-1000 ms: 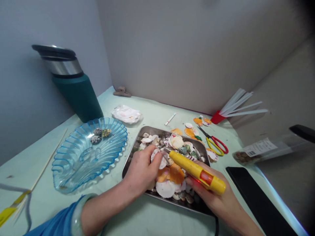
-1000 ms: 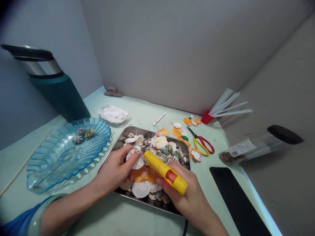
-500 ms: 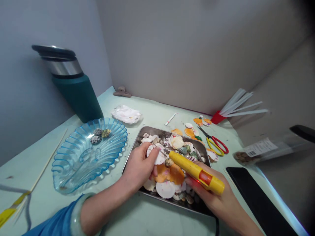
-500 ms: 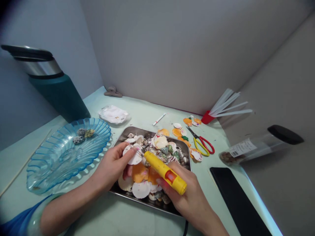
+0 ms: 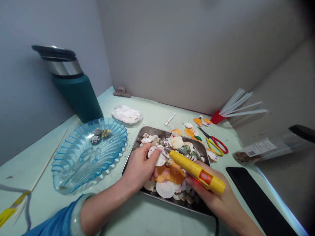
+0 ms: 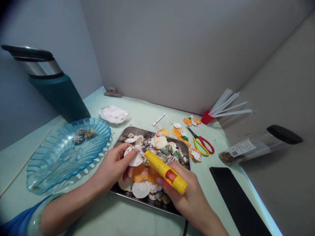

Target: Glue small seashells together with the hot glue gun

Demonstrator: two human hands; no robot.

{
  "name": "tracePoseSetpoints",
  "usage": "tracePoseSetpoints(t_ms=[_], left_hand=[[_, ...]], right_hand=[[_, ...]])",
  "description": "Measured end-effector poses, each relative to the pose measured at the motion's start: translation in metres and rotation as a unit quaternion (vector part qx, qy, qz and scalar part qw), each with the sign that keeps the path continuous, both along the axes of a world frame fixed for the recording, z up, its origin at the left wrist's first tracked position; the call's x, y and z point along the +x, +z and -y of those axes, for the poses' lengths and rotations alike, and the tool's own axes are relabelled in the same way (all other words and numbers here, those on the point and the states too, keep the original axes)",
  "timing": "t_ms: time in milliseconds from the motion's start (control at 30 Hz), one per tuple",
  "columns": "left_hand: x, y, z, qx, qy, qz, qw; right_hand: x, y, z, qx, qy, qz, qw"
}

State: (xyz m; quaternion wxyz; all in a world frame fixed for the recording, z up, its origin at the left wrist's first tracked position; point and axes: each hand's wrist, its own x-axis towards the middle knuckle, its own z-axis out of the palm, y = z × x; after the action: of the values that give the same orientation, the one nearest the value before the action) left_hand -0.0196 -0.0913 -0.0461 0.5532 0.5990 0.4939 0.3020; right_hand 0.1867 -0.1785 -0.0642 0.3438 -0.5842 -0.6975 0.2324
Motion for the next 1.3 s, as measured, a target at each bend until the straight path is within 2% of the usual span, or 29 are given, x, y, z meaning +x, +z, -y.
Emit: tracePoseSetpoints(t_ms=[233,733,1300], left_hand=[[-0.0002,0.0010,-0.0011,0.001,0.008,0.004,1.000],[-0.0002,-0.0005,-0.0015,-0.004,0.007,0.007,1.000],[-0.0010,0.0003,-0.0014,0.015,0.020,0.001,1.000]], right_hand=[[-0.0002,0.0013,-0.0003,-0.019,0.010,-0.008,1.000],[-0.0005,0.0007,0.0000,-0.013,-0.006,-0.006,1.000],[-0.0012,0.0021,0.0013,-0.018,0.007,-0.006,1.000]])
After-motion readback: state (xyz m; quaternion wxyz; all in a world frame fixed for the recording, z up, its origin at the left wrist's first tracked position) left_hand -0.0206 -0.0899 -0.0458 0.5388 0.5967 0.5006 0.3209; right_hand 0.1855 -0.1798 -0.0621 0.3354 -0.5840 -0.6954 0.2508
